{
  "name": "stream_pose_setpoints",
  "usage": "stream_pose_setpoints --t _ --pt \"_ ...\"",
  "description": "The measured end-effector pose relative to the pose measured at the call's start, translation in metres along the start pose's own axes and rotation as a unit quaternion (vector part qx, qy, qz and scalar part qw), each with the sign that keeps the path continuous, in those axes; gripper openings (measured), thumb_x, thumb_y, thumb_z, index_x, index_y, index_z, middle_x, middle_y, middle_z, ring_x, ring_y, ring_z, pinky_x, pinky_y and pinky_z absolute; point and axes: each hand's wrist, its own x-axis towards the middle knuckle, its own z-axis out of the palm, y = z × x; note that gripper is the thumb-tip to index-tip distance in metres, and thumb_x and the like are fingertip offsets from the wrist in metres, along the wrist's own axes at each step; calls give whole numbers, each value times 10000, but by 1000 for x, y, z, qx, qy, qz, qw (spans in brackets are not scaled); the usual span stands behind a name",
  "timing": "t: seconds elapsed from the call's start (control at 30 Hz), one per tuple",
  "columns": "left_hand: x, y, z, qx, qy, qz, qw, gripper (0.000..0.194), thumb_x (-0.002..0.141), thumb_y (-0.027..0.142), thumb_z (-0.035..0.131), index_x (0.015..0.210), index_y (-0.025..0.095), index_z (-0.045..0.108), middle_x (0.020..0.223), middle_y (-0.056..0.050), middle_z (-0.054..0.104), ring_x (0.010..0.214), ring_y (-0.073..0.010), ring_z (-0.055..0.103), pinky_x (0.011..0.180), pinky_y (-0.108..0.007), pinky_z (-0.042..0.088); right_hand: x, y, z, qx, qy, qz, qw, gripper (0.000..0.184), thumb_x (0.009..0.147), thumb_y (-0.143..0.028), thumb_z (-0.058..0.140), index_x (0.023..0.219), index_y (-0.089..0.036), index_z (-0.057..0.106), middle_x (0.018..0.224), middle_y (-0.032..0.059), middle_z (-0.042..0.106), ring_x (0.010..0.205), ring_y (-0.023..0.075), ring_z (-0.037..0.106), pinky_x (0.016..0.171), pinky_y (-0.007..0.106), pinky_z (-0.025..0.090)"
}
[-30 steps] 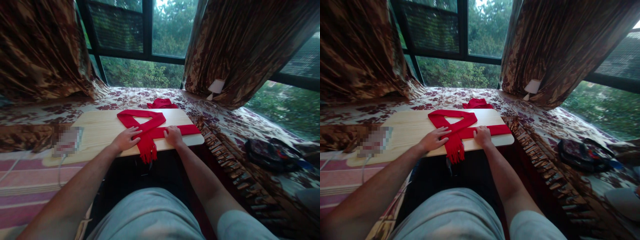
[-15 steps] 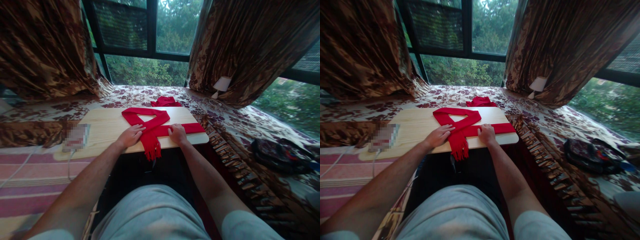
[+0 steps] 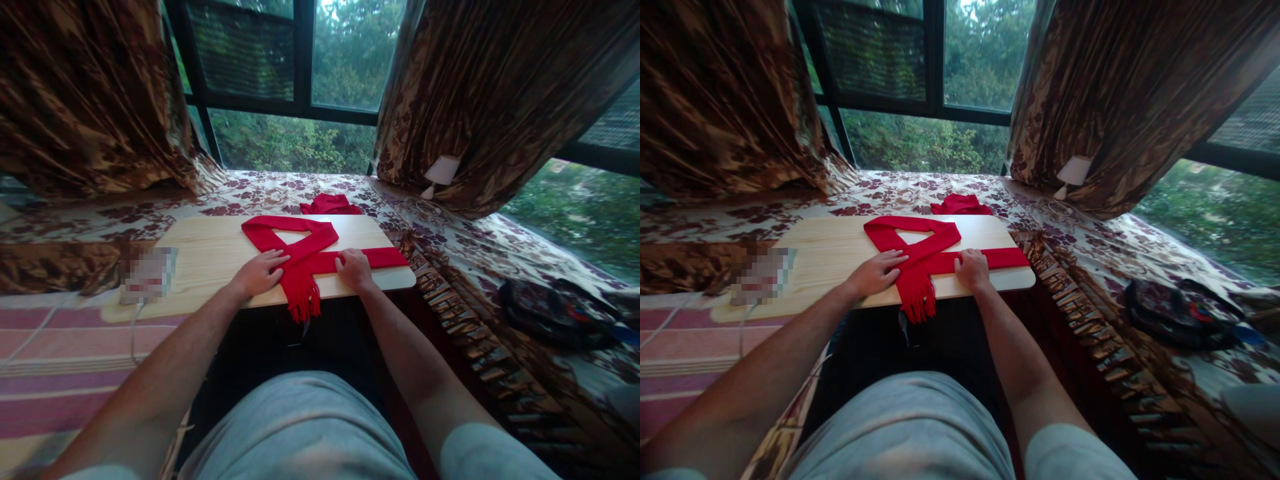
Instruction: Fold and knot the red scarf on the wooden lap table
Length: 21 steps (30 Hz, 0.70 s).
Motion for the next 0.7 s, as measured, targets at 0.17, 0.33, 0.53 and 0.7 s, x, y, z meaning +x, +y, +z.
stream_pose_setpoints --t 0.17,0.33,0.53,0.7 --pt "0 0 0 4 2 3 1000 518 934 402 458 1373 207 651 1450 -87 591 1385 -260 505 1203 -453 360 0 2 1 6 6 5 1000 263 962 -284 516 1089 -175 720 1151 121 703 1090 246 577 959 341 404" --pt "0 2 -1 6 5 3 1000 525 937 428 459 1373 206 651 1450 -88 591 1379 -259 513 1202 -456 360 0 3 1 32 27 25 999 252 948 -233 502 1054 -163 719 1114 126 710 1068 238 593 944 321 415" --pt "0 5 -3 2 7 -3 1000 522 926 431 486 1358 199 666 1438 -100 599 1375 -279 517 1192 -457 374 3 12 2 73 88 94 989 295 922 -164 440 1005 -142 722 1031 120 725 983 221 627 909 300 434" --pt "0 5 -3 -10 12 -5 1000 514 916 434 497 1342 212 678 1417 -90 619 1372 -283 518 1187 -460 380 3 20 2 120 113 146 976 293 895 -193 456 969 -148 736 975 116 748 911 227 655 859 301 460"
